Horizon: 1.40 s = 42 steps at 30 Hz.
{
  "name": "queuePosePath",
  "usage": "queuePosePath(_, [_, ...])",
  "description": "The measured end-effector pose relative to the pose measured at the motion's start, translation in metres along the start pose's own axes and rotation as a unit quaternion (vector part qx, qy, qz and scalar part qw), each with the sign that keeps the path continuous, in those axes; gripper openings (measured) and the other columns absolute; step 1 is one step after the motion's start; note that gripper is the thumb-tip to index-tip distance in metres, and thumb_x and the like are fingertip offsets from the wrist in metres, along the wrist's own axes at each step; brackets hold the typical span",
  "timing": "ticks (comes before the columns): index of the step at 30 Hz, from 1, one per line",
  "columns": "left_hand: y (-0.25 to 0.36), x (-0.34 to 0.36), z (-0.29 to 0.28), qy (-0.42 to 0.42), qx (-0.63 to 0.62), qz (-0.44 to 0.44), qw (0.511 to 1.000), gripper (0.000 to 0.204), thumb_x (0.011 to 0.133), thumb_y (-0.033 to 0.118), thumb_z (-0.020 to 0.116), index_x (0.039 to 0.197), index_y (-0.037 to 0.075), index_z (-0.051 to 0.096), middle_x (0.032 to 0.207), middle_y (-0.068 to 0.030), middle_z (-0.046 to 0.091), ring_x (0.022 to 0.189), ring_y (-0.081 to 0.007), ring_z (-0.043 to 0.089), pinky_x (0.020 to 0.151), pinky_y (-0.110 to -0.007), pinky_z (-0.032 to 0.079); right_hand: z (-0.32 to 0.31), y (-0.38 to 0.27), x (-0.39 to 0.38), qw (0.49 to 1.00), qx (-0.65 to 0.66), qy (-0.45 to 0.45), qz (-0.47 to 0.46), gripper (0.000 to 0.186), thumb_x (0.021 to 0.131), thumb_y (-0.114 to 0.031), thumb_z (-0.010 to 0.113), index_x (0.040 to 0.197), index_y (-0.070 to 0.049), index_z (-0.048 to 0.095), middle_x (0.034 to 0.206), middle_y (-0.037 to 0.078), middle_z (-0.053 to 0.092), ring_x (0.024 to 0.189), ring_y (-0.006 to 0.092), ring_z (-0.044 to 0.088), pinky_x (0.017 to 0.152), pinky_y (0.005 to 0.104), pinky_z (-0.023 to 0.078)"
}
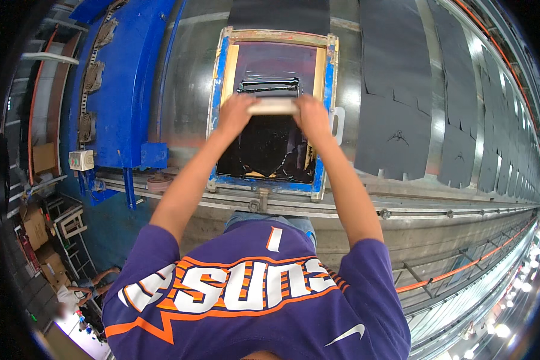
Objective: The person uses a squeegee to pull dark ink across a screen printing frame mounted on a large industrial machine. They repeatedly wipe the squeegee and re-apply pressure to the screen, ensuring the ink is evenly distributed across the mesh.
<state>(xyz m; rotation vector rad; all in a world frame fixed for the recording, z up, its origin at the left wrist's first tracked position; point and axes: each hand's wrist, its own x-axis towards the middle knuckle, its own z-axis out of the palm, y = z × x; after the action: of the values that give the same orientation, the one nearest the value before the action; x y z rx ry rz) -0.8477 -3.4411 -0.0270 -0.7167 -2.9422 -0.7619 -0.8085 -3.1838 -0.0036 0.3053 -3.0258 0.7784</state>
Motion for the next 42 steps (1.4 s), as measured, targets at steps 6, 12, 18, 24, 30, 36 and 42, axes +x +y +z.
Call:
queuePosePath(6, [0.042,-0.132,-0.006,-0.009,-0.015,0.036,0.999,0.040,0.075,-0.004,0.066,0.110,0.014,0.076,0.111,-0.0026,0.073,0.097,-0.0243,0.063,0.082,-0.039,0.052,0.006,-0.052,-0.135,0.996,0.059,-0.066,0.017,0.046,0.068,-0.006,0.082,0.112,-0.006,0.070,0.113,0.009,0.064,0.108,0.0303,0.062,0.093,0.0418,0.051])
queuePosePath(12, [0.003,-0.019,-0.024,-0.049,-0.102,-0.018,0.993,0.027,0.080,0.006,0.068,0.104,0.012,0.076,0.101,-0.0104,0.073,0.100,-0.0337,0.066,0.088,-0.044,0.054,-0.022,-0.011,-0.023,1.000,-0.002,-0.023,-0.015,0.030,0.077,-0.013,0.075,0.106,-0.006,0.071,0.108,0.012,0.068,0.103,0.0338,0.063,0.090,0.0444,0.052])
queuePosePath(18, [-0.002,0.036,-0.013,0.026,-0.058,-0.027,0.998,0.023,0.076,0.001,0.069,0.096,0.012,0.076,0.099,-0.0092,0.072,0.098,-0.0333,0.065,0.086,-0.043,0.054,-0.001,0.013,0.029,0.996,0.077,0.045,0.028,0.035,0.078,-0.010,0.074,0.113,-0.009,0.072,0.116,0.015,0.070,0.107,0.0350,0.065,0.094,0.0436,0.053])
queuePosePath(24, [0.032,-0.106,0.003,0.018,-0.041,0.013,0.999,0.037,0.070,-0.010,0.062,0.099,0.009,0.073,0.102,-0.0079,0.071,0.094,-0.0317,0.063,0.082,-0.043,0.052,0.029,-0.027,-0.118,0.994,0.098,0.027,0.027,0.044,0.072,0.000,0.074,0.115,-0.007,0.069,0.120,0.013,0.068,0.111,0.0336,0.065,0.097,0.0423,0.052])
queuePosePath(30, [0.027,-0.105,-0.017,-0.053,-0.071,0.005,0.996,0.032,0.075,-0.001,0.069,0.104,0.010,0.074,0.106,-0.0049,0.072,0.101,-0.0273,0.064,0.088,-0.041,0.053,-0.003,-0.043,-0.112,0.999,0.040,0.005,-0.001,0.040,0.073,-0.005,0.076,0.113,-0.008,0.071,0.112,0.010,0.070,0.104,0.0310,0.064,0.092,0.0419,0.052])
queuePosePath(36, [-0.017,0.060,-0.025,-0.041,-0.099,-0.028,0.994,0.023,0.081,0.011,0.072,0.103,0.013,0.077,0.105,-0.0122,0.072,0.101,-0.0349,0.066,0.090,-0.045,0.053,-0.032,0.020,0.054,1.000,-0.013,0.015,0.001,0.032,0.078,-0.016,0.076,0.109,-0.009,0.073,0.106,0.013,0.072,0.102,0.0340,0.067,0.089,0.0443,0.056])
queuePosePath(42, [-0.013,0.069,-0.008,-0.017,-0.012,-0.009,1.000,0.027,0.077,0.005,0.072,0.102,0.013,0.077,0.097,-0.0090,0.071,0.098,-0.0315,0.065,0.089,-0.044,0.053,-0.003,0.031,0.047,0.992,0.095,0.025,0.081,0.034,0.078,-0.010,0.074,0.111,-0.010,0.073,0.112,0.013,0.071,0.108,0.0346,0.065,0.091,0.0435,0.054])
